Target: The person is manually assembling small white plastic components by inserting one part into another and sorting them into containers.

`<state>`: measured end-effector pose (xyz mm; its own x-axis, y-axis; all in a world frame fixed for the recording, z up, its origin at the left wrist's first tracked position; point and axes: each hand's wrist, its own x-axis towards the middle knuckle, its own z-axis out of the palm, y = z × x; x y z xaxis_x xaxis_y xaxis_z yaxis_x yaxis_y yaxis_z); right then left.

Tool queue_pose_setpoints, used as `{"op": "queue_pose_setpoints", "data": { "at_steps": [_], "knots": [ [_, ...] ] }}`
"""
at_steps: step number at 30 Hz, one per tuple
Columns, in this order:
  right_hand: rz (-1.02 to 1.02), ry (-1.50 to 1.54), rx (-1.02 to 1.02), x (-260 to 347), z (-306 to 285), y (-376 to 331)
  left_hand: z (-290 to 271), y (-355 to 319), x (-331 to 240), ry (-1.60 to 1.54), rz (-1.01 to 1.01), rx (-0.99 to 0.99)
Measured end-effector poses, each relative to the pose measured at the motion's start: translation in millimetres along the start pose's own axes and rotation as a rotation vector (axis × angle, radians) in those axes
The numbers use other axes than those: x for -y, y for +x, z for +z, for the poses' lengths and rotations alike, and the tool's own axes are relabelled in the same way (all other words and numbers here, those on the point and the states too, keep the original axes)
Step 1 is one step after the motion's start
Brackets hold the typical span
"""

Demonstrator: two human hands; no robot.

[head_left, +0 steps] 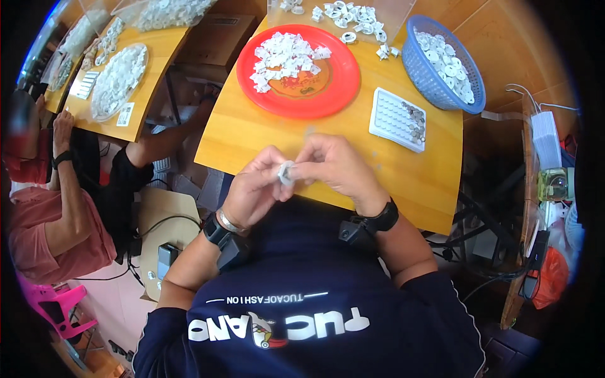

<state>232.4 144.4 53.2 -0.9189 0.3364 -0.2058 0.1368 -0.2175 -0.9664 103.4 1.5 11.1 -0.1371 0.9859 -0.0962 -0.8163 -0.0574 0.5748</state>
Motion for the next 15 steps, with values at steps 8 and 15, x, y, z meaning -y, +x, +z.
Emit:
{"op": "queue_pose_setpoints", "data": {
  "at_steps": [8,15],
  "knots": [
    [0.045,0.148,-0.011,-11.6,-3.0,5.6,-1.7,7.7,3.4,-0.190,-0.003,-0.022],
    [-0.074,0.002,-0.092,5.6,11.8,-0.8,-3.9,7.6,1.3,-0.102,-0.012,-0.036]
  ]
}}
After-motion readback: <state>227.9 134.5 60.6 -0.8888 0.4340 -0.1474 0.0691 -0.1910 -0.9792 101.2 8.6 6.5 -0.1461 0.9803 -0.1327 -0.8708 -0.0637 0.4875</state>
